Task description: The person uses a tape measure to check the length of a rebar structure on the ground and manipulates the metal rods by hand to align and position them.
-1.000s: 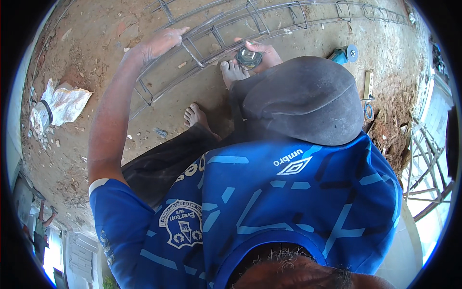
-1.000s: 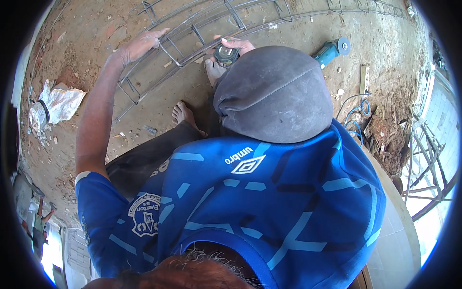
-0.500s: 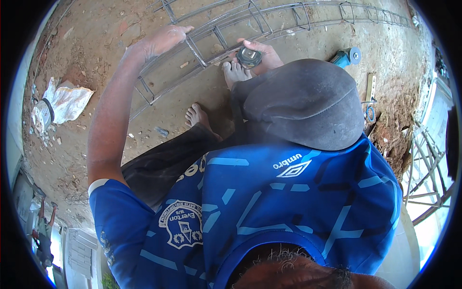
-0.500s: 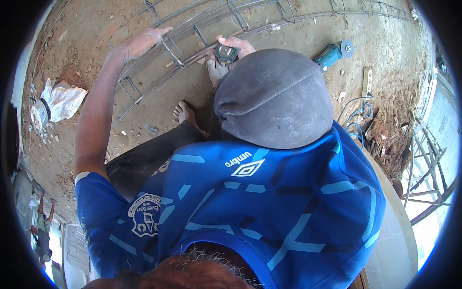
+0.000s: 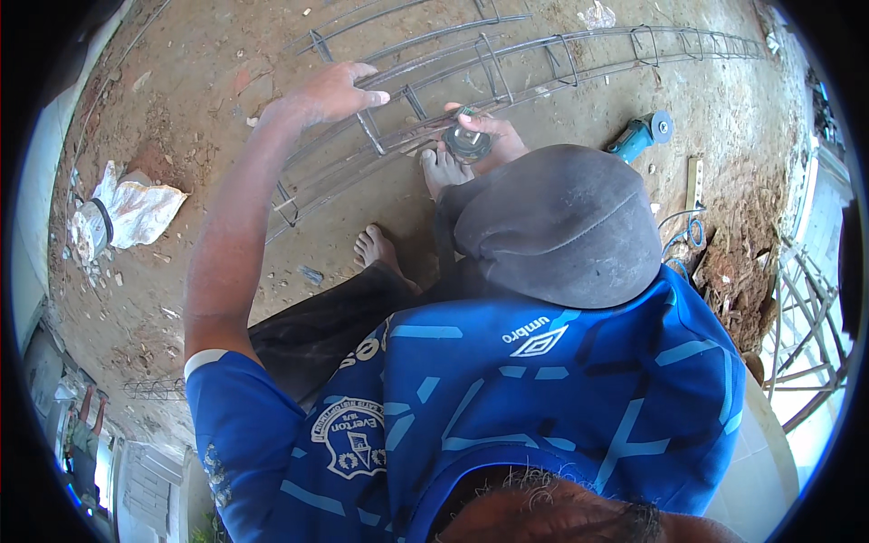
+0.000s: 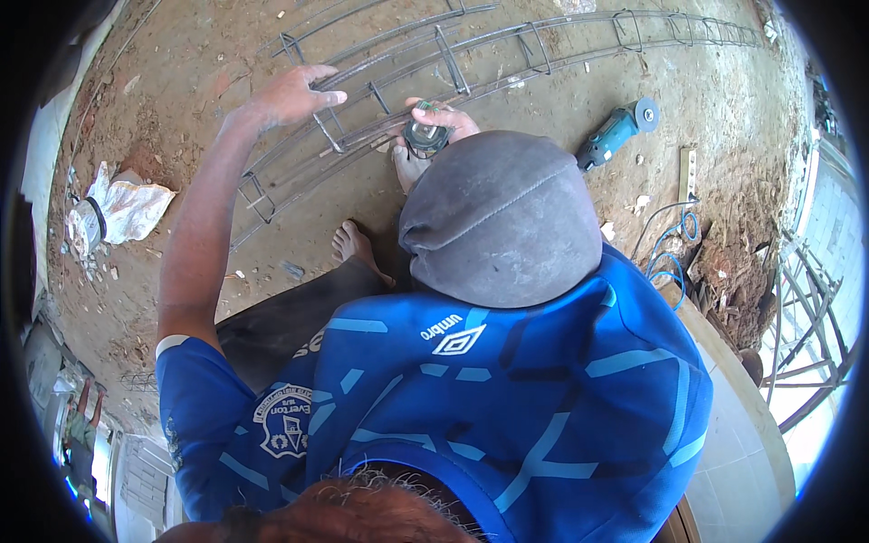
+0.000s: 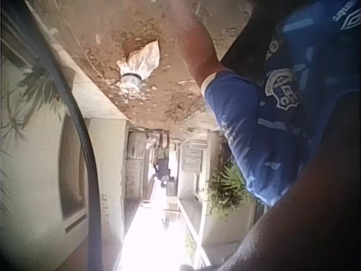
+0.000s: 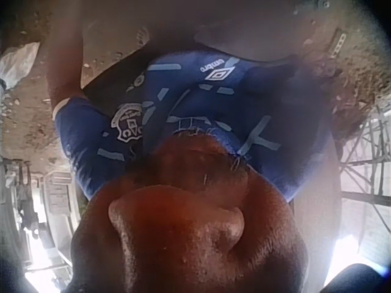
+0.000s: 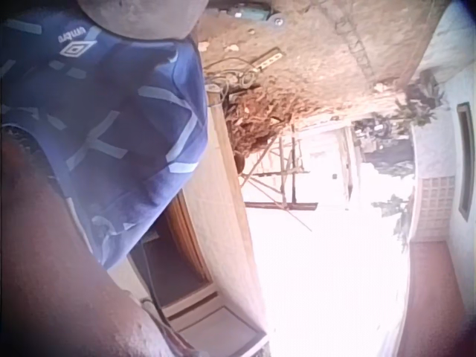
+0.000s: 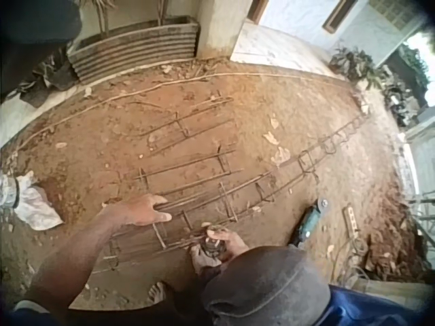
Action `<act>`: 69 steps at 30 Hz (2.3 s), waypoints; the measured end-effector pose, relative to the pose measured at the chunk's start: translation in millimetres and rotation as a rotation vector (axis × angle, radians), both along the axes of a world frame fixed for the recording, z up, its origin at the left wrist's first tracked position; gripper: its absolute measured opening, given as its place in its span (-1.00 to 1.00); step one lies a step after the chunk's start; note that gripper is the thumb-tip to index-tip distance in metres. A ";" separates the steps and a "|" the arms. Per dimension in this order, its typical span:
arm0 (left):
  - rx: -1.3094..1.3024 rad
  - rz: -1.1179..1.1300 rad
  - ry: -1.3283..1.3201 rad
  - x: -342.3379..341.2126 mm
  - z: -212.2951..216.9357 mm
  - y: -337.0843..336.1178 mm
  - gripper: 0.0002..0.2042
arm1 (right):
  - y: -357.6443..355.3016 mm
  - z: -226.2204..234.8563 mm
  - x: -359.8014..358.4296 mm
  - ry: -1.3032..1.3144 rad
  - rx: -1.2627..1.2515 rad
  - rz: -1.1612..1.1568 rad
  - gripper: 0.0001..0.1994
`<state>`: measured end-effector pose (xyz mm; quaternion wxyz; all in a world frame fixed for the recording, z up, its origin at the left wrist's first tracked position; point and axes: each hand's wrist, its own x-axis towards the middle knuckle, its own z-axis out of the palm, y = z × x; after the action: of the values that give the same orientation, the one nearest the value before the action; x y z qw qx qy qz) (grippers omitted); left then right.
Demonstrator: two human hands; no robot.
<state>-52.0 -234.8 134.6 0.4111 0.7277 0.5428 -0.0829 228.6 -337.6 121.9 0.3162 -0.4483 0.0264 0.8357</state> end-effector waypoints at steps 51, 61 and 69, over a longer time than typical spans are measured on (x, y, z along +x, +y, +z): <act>-0.255 -0.019 0.096 9.4 -24.5 -6.5 -0.35 | 96.1 39.7 27.7 -1.186 0.683 1.116 -0.58; -0.153 0.045 0.081 -2.5 -24.2 -21.1 -0.33 | 101.7 42.4 14.9 -1.256 0.689 1.208 -0.53; -0.216 0.096 -0.090 -2.3 -24.0 -25.9 -0.14 | 99.0 47.8 26.5 -1.231 0.785 1.245 -0.49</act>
<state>-54.4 -260.7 110.5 0.5144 0.6554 0.5459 -0.0886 255.1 -238.6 169.7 -0.0983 -0.6043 -0.6692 0.4212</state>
